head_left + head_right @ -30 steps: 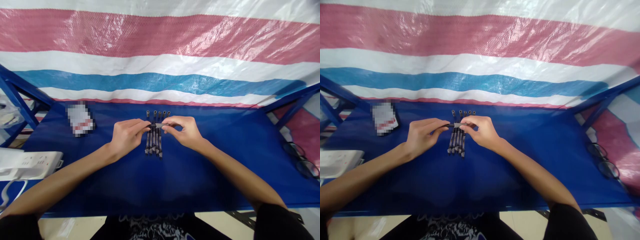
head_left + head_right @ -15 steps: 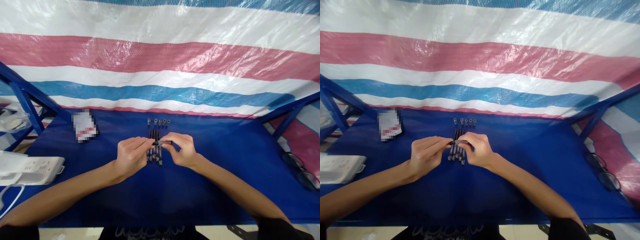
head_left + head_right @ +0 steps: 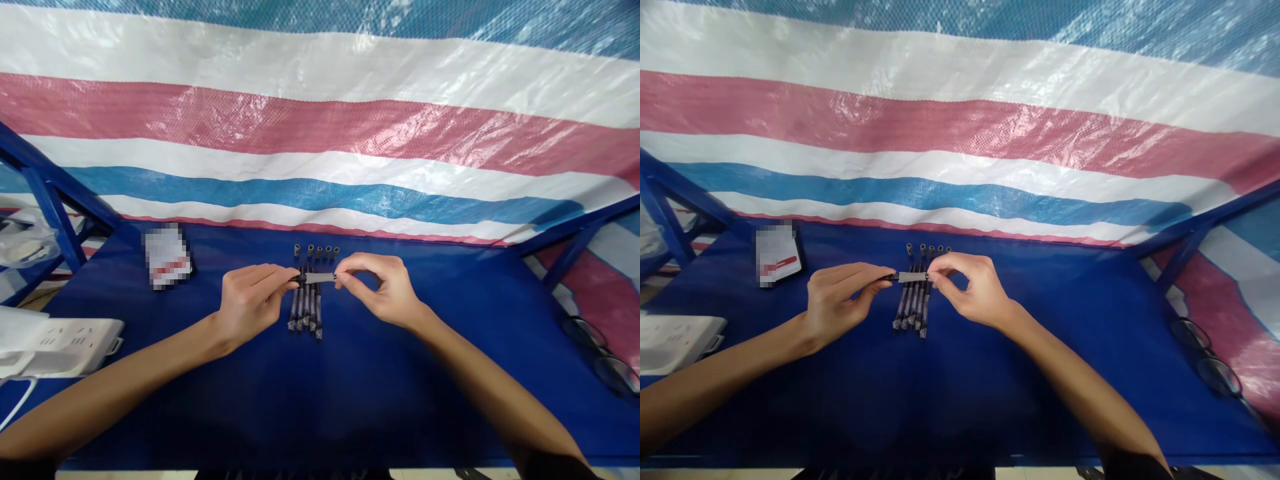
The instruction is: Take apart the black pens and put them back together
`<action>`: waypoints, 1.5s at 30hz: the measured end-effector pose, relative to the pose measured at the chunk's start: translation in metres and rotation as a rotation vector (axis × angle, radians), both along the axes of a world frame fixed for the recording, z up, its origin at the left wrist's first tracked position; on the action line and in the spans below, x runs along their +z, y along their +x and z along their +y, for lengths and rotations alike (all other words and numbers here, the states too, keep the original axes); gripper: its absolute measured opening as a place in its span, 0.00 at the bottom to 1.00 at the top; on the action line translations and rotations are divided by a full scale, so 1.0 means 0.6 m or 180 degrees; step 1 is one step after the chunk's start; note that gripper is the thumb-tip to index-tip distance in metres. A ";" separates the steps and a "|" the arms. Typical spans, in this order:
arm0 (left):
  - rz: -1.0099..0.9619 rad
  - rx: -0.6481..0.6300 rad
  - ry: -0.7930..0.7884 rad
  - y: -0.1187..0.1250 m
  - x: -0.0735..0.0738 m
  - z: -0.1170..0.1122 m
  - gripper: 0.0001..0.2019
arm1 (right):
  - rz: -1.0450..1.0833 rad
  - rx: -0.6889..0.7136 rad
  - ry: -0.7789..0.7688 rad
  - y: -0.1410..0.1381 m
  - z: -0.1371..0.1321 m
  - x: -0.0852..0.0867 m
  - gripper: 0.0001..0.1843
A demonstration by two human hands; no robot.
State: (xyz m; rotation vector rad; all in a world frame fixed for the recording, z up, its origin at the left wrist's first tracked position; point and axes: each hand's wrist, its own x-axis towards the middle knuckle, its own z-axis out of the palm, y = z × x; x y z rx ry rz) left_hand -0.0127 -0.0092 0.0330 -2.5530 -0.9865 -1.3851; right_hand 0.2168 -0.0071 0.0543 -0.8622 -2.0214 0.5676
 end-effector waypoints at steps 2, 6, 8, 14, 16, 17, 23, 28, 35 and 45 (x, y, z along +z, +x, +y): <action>0.0021 0.0008 -0.0024 0.001 -0.003 0.000 0.04 | -0.0118 0.0030 0.0067 0.000 0.000 -0.001 0.06; 0.0043 0.0032 -0.0059 0.002 -0.011 0.004 0.04 | -0.0333 -0.0045 0.0396 0.001 0.003 -0.012 0.05; 0.0032 0.0060 -0.0132 0.002 -0.013 0.006 0.04 | -0.0425 -0.0065 0.0496 0.002 0.006 -0.018 0.05; -0.0051 0.0041 -0.0311 0.003 -0.010 0.004 0.04 | -0.0440 -0.0055 0.0521 -0.001 0.007 -0.027 0.04; -0.0064 0.0037 -0.0356 0.005 -0.008 0.001 0.04 | -0.0294 -0.0065 0.0488 -0.005 0.003 -0.032 0.05; -0.0063 0.0041 -0.0362 0.006 -0.007 0.000 0.04 | -0.0221 -0.0099 0.0475 -0.008 0.001 -0.035 0.06; -0.0019 0.0042 -0.0249 0.010 -0.007 -0.010 0.05 | 0.0050 -0.0262 0.0488 -0.023 -0.016 -0.046 0.06; -0.0001 0.0338 -0.0278 0.013 -0.008 -0.018 0.03 | 0.0126 -0.0266 0.0309 -0.027 -0.021 -0.048 0.07; 0.0064 0.0361 -0.0291 0.011 -0.020 -0.022 0.07 | 0.0192 -0.0185 0.0362 -0.031 -0.024 -0.051 0.07; 0.0304 0.0391 -0.0458 0.012 -0.011 -0.015 0.03 | 0.0131 -0.0341 0.0297 -0.031 -0.020 -0.046 0.04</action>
